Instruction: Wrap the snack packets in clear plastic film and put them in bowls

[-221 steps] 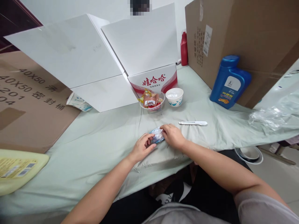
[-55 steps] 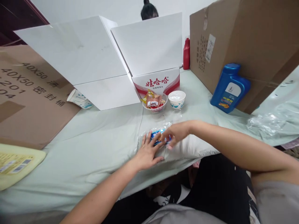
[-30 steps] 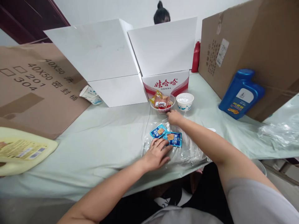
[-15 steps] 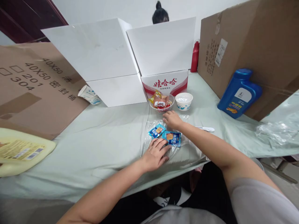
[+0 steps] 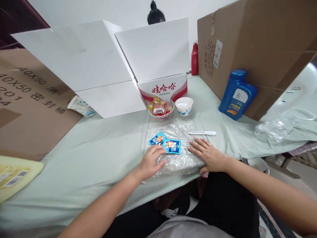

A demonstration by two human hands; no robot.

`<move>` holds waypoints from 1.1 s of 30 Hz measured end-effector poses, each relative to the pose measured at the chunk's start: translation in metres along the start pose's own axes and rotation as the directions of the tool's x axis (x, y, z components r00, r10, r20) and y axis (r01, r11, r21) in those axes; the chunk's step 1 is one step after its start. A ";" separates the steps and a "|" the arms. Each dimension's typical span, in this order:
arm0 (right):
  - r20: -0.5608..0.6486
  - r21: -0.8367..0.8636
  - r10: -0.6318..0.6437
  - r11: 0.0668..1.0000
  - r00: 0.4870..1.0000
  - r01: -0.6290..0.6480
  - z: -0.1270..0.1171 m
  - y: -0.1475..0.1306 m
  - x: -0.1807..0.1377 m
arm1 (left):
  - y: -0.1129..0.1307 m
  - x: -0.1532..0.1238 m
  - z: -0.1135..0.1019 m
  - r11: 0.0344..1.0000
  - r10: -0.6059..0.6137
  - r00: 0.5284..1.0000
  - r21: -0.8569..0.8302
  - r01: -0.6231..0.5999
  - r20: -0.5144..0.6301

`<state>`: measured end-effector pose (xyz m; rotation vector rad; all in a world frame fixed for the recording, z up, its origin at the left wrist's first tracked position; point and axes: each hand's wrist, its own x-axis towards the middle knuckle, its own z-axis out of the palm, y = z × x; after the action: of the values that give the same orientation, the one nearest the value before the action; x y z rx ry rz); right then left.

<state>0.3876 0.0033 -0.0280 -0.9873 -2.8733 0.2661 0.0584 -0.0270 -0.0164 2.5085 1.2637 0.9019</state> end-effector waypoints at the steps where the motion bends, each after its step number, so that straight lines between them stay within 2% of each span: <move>1: -0.011 0.012 -0.004 1.000 1.000 0.004 -0.003 0.002 -0.001 | -0.004 0.003 -0.005 0.998 -0.055 0.996 -0.043 0.052 -0.065; 4: -0.100 0.092 -0.010 0.996 0.995 0.019 -0.018 -0.001 0.008 | -0.021 0.012 -0.017 0.963 -0.256 0.947 -0.138 0.233 -0.192; 6: -0.187 0.169 0.029 0.986 0.982 0.003 -0.026 -0.009 0.022 | -0.033 0.018 -0.019 0.945 -0.324 0.927 -0.118 0.306 -0.191; 9: -0.213 0.202 0.089 0.978 0.973 -0.045 -0.023 -0.025 0.049 | -0.045 0.022 -0.012 0.965 -0.260 0.964 0.032 0.262 -0.058; 12: -0.117 0.099 0.083 0.992 0.990 -0.072 -0.004 -0.037 0.066 | -0.052 0.018 -0.006 0.971 -0.180 0.981 0.170 0.165 0.078; 15: -0.060 0.047 0.088 0.995 0.994 -0.085 0.010 -0.039 0.069 | -0.060 0.011 -0.014 0.966 -0.165 0.982 0.213 0.144 0.088; 17: -0.055 0.047 0.097 0.994 0.994 -0.094 0.013 -0.038 0.067 | -0.067 0.007 -0.027 0.939 -0.262 0.965 0.231 0.253 0.007; 18: -0.056 0.050 0.100 0.994 0.993 -0.097 0.013 -0.038 0.066 | -0.069 0.005 -0.034 0.908 -0.336 0.939 0.239 0.345 -0.078; 20: -0.061 0.062 0.103 0.993 0.993 -0.099 0.011 -0.037 0.065 | -0.067 0.004 -0.047 0.831 -0.433 0.845 0.223 0.509 -0.314; 21: -0.065 0.071 0.103 0.993 0.993 -0.098 0.011 -0.037 0.065 | -0.063 0.005 -0.051 0.817 -0.423 0.798 0.201 0.541 -0.429; 22: -0.072 0.079 0.101 0.992 0.992 -0.096 0.010 -0.037 0.065 | -0.057 0.007 -0.054 0.831 -0.380 0.774 0.181 0.526 -0.507; 23: -0.079 0.087 0.100 0.992 0.992 -0.093 0.011 -0.036 0.065 | -0.048 0.010 -0.056 0.867 -0.319 0.783 0.169 0.468 -0.534; 24: -0.086 0.093 0.098 0.992 0.991 -0.090 0.011 -0.036 0.066 | -0.039 0.013 -0.054 0.911 -0.258 0.825 0.156 0.380 -0.503; 25: -0.091 0.096 0.097 0.991 0.991 -0.088 0.012 -0.036 0.066 | -0.029 0.018 -0.051 0.950 -0.210 0.884 0.128 0.285 -0.417; 26: -0.096 0.097 0.097 0.991 0.991 -0.088 0.013 -0.036 0.066 | -0.020 0.023 -0.046 0.975 -0.178 0.940 0.073 0.208 -0.291; 27: -0.099 0.095 0.096 0.992 0.990 -0.087 0.015 -0.036 0.066 | -0.013 0.030 -0.039 0.985 -0.170 0.974 -0.001 0.172 -0.151; 28: -0.103 0.093 0.096 0.992 0.990 -0.087 0.016 -0.036 0.067 | -0.008 0.037 -0.031 0.981 -0.183 0.983 -0.077 0.181 -0.018; 30: -0.117 0.092 0.100 0.992 0.988 -0.089 0.017 -0.036 0.067 | -0.005 0.051 -0.015 0.950 -0.234 0.953 -0.162 0.266 0.194; 31: -0.124 0.095 0.102 0.991 0.987 -0.091 0.018 -0.036 0.067 | -0.006 0.057 -0.008 0.940 -0.257 0.929 -0.155 0.304 0.267; 33: -0.126 0.105 0.111 0.990 0.986 -0.098 0.018 -0.036 0.068 | -0.010 0.068 0.002 0.946 -0.281 0.903 -0.065 0.318 0.326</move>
<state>0.3105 0.0149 -0.0369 -1.0955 -2.6671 0.3344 0.0839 0.0320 0.0068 2.1737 1.3898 0.4679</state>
